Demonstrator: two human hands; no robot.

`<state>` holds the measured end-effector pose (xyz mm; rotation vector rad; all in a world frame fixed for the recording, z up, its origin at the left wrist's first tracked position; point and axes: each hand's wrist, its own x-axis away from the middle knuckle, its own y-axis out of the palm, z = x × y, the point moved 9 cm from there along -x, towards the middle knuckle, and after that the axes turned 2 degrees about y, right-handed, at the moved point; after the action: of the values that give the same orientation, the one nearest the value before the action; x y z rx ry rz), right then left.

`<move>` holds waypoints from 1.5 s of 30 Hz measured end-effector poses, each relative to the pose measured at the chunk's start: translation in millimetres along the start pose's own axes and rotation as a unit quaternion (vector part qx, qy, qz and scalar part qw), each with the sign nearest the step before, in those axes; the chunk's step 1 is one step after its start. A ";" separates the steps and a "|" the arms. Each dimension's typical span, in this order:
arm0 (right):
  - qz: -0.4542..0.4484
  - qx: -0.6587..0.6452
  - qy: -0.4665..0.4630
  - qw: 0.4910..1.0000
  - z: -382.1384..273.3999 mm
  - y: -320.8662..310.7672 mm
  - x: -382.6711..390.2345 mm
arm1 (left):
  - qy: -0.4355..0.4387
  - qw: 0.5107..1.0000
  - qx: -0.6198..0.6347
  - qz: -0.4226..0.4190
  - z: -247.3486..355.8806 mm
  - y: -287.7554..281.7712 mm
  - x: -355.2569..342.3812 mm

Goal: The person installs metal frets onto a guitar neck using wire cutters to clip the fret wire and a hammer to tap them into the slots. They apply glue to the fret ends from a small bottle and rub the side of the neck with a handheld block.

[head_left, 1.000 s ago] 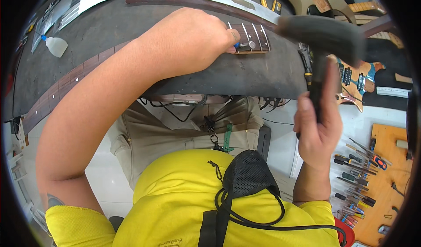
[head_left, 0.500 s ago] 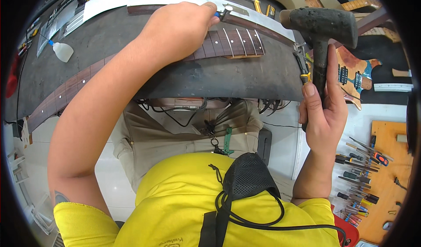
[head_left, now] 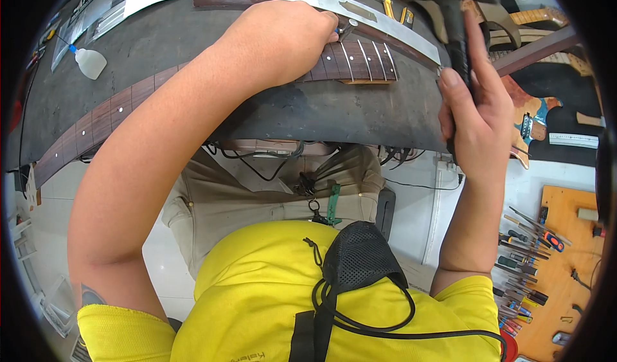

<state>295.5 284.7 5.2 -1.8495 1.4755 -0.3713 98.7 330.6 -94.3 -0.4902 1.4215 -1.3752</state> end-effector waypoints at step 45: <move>-0.089 0.100 -0.015 0.991 11.4 28.6 -21.6 | 0.003 0.999 0.037 -0.009 0.1 -1.8 -2.9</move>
<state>275.6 306.7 -17.9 -1.8205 1.2083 -0.5543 99.2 332.5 -91.6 -0.4520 1.3677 -1.4388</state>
